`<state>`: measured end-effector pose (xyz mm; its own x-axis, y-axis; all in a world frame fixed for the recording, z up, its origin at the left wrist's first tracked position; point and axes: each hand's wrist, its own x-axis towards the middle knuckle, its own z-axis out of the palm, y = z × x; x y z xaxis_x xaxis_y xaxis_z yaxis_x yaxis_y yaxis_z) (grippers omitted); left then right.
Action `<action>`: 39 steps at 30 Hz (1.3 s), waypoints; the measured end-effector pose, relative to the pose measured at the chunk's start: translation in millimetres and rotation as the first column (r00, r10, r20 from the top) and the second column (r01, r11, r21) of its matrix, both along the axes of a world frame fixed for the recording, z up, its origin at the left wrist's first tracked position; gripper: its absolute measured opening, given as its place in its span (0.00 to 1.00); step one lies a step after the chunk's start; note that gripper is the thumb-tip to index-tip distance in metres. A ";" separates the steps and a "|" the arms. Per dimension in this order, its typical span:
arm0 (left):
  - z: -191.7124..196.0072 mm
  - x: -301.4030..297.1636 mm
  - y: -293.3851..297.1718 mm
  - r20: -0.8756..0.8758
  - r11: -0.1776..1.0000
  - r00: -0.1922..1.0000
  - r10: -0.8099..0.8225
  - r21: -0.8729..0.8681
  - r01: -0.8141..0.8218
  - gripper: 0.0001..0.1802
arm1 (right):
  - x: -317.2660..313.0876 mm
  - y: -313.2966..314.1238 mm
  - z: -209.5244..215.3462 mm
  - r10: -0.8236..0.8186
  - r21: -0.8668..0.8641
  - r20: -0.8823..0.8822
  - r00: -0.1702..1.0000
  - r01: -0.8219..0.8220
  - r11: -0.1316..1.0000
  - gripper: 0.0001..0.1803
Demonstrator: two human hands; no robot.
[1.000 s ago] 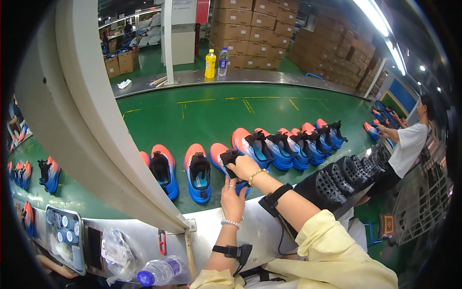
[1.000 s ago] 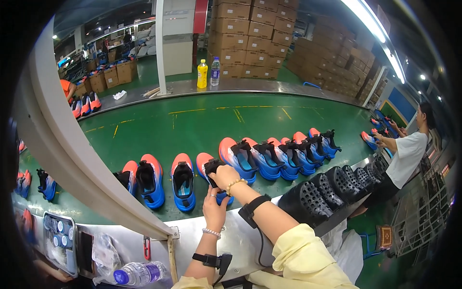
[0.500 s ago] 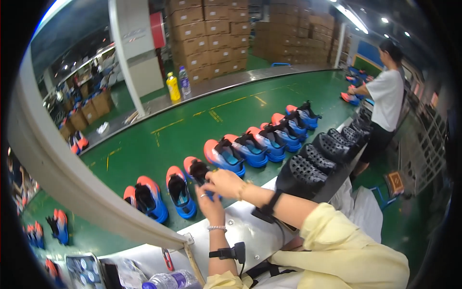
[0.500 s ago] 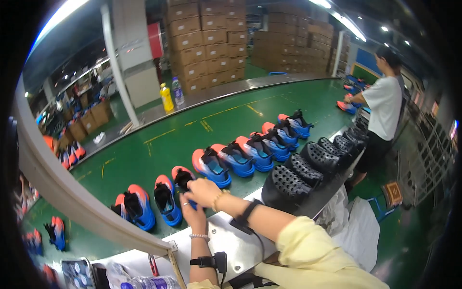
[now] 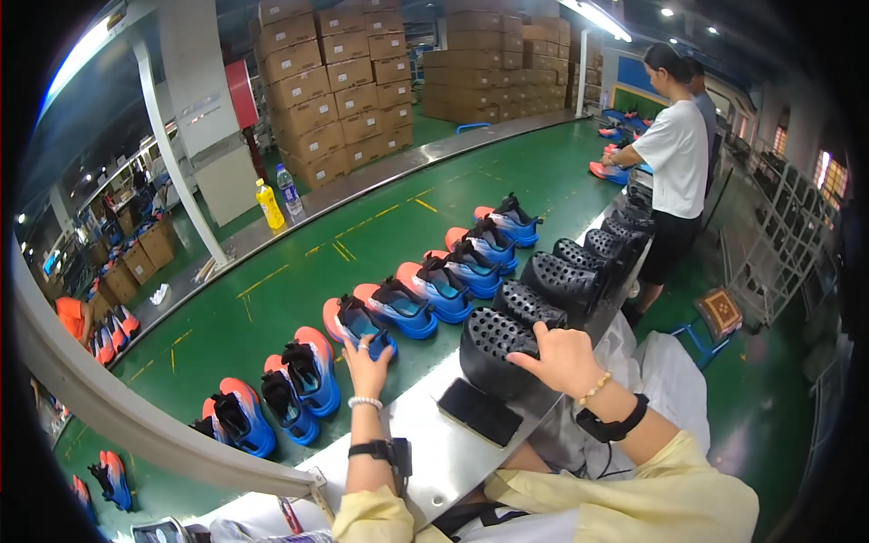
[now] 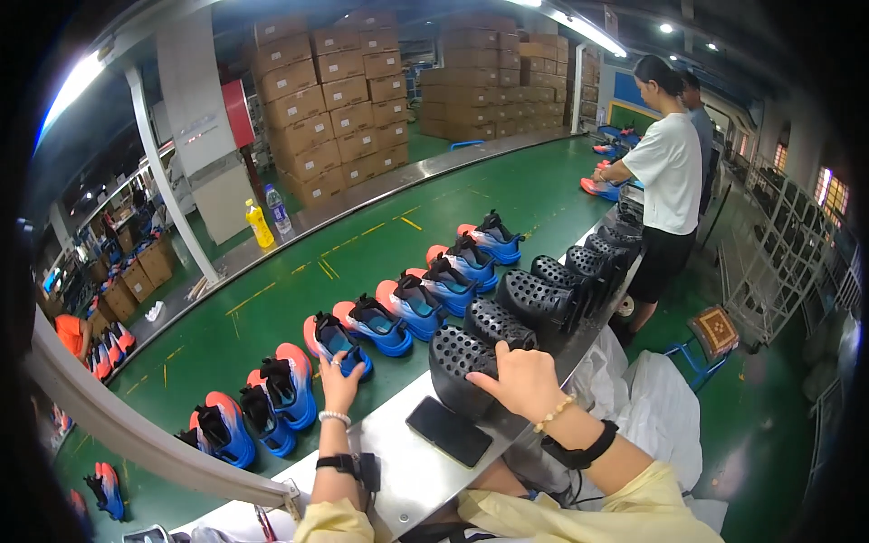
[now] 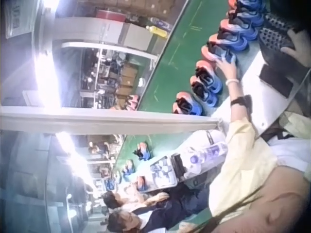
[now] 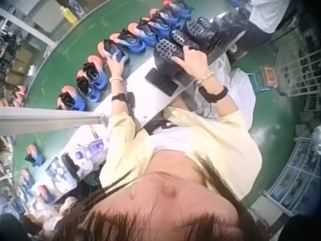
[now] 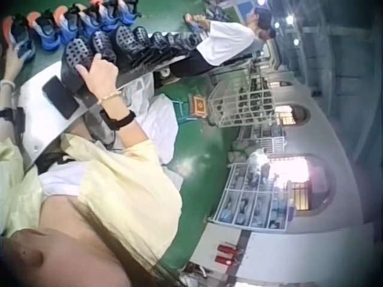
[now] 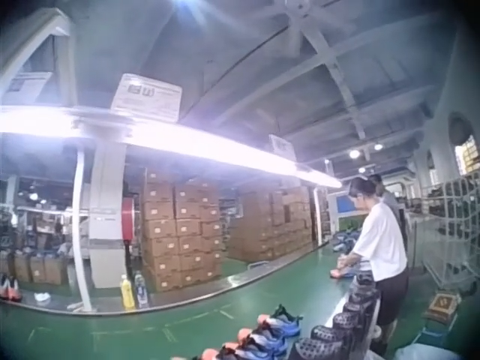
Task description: Inspecting and cleaning newly manufactured shoes at a factory workstation.
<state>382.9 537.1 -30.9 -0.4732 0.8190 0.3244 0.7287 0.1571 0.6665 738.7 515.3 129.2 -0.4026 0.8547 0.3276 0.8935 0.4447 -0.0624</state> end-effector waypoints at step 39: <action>-12.0 50.3 -45.5 0.411 0.967 0.911 0.016 0.227 -0.120 0.25 | -327.5 108.2 -144.5 0.063 -0.319 -0.077 0.995 -0.085 0.944 0.13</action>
<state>433.2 491.6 -43.0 -0.6570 0.7010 0.2775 0.3828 -0.0070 0.9238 411.2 623.6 -15.3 -0.4557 0.8875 0.0678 0.8482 0.4561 -0.2695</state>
